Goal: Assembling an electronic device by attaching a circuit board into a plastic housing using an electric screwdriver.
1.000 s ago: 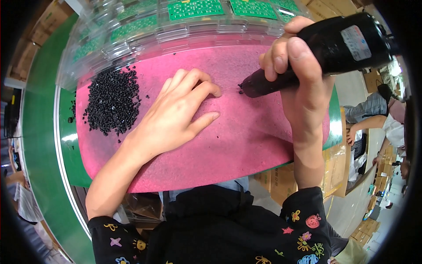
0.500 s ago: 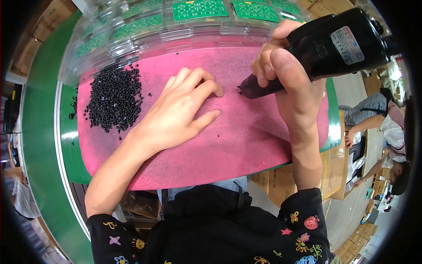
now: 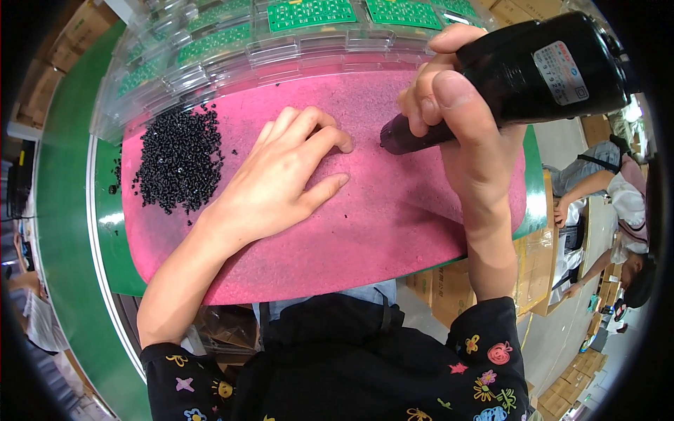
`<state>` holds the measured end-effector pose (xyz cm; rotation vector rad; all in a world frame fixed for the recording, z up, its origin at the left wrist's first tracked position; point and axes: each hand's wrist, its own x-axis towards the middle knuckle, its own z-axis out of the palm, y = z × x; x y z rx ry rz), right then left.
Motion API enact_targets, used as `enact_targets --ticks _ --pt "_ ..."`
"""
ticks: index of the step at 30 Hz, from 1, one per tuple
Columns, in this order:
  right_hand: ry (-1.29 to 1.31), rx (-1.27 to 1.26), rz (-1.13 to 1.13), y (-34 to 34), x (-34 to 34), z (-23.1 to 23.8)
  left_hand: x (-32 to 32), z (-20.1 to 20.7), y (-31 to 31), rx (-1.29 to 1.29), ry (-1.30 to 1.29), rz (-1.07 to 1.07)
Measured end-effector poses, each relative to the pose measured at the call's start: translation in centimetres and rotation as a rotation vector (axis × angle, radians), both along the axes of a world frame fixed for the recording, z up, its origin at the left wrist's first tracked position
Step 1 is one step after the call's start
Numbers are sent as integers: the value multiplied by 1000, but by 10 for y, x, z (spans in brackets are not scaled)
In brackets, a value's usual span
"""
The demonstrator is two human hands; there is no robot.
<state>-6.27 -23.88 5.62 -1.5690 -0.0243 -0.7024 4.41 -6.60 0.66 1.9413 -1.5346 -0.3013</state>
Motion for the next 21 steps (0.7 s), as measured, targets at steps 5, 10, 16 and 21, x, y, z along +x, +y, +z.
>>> enact_targets --ticks 5,10,16,21 --pt "-84 25 44 -9 -2 2 0 2 0 -5 -12 -6" --pt "-167 90 104 -16 -4 3 1 1 1 -8 -20 -14" --pt "-177 79 94 -18 -6 6 0 1 1 -5 -16 -14" --pt "-210 139 124 -19 -6 7 1 1 2 -9 -20 -14"
